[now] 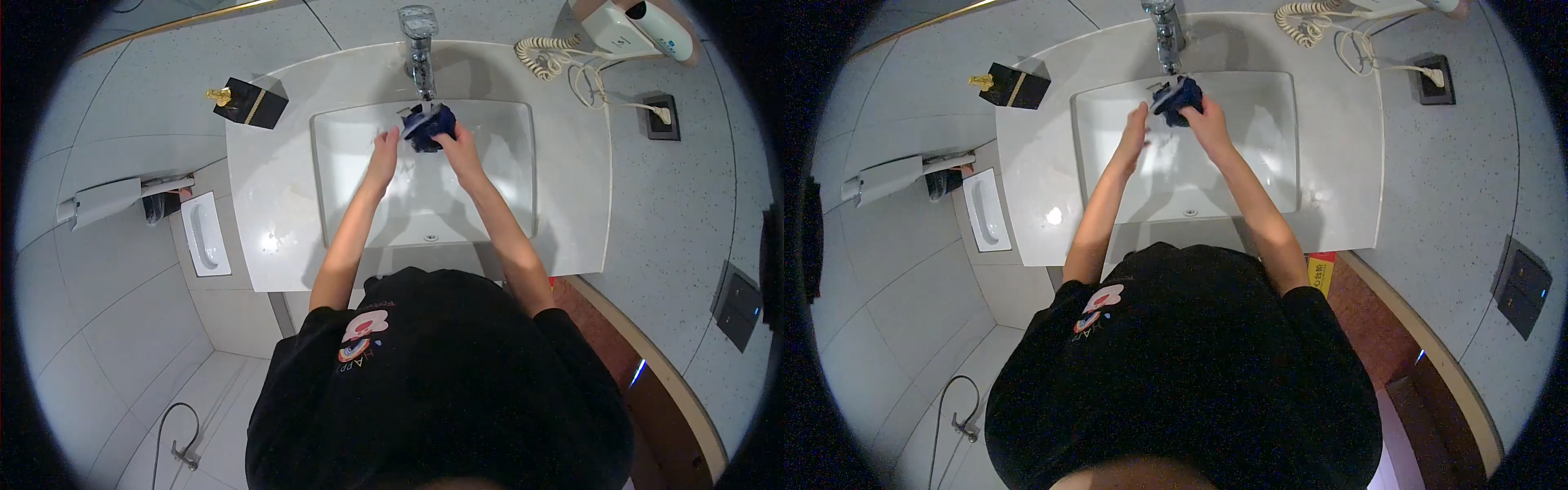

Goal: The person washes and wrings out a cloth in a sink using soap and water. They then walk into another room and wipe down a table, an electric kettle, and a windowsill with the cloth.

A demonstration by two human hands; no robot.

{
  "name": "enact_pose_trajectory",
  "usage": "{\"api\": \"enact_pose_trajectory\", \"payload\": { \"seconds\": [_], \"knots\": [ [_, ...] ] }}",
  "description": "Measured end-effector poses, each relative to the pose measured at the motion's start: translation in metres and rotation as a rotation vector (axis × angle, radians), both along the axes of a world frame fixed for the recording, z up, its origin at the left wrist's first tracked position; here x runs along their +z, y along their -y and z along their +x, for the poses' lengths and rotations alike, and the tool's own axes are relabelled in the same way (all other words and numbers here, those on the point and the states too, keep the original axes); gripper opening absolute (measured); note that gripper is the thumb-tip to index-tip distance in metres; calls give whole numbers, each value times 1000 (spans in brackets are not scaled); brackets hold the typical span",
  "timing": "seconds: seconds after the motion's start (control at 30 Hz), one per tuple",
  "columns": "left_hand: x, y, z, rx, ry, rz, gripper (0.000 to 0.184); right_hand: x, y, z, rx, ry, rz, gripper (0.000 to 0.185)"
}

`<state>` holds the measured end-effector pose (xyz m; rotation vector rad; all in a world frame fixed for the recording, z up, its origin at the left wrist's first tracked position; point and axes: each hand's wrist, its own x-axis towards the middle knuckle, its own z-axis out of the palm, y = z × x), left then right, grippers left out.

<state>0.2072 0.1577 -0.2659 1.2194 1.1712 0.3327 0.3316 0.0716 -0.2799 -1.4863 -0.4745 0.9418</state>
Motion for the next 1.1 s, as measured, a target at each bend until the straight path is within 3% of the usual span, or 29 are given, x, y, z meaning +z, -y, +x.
{"api": "enact_pose_trajectory", "payload": {
  "seconds": [0.03,0.07,0.1,0.17,0.23,0.27,0.4,0.47,0.57,0.6,0.67,0.7,0.73,0.8,0.97,1.0,1.1],
  "knots": [
    [0,2,0,81,-11,-347,50,8,0,-3,14,-39,-11,24],
    [-10,3,-2,91,236,-538,54,22,-1,-9,34,-72,17,23],
    [-25,2,-3,85,594,-615,46,33,-2,-14,52,-105,45,24],
    [-34,3,2,168,584,-526,41,27,-6,-14,27,69,-112,33],
    [-34,6,7,210,734,-629,38,23,-11,-8,-66,291,-280,36],
    [-30,8,10,233,809,-678,37,13,-12,-4,-124,533,-220,40],
    [-24,22,20,263,735,-791,41,6,-20,-12,-187,-64,-50,46],
    [-15,29,29,336,613,-833,43,2,-21,-14,-54,76,-2,44],
    [-11,26,27,337,757,-920,51,22,-16,-20,88,410,37,39],
    [-39,21,28,369,810,-952,55,28,-14,-25,132,573,69,39],
    [-54,21,31,238,1005,-851,53,40,-18,-32,124,880,183,32],
    [-61,24,32,173,1097,-799,53,40,-18,-34,100,832,159,30],
    [-66,26,37,431,893,-691,47,39,-19,-33,76,784,136,28],
    [-73,29,36,357,726,-483,44,36,-23,-34,-9,712,69,22],
    [-28,22,32,17,89,317,41,26,-26,-31,-289,255,3,26],
    [-12,22,32,-19,-19,371,39,19,-27,-29,-356,167,23,27],
    [14,21,31,-142,-134,559,40,18,-27,-26,-542,-421,80,24]
  ]
}}
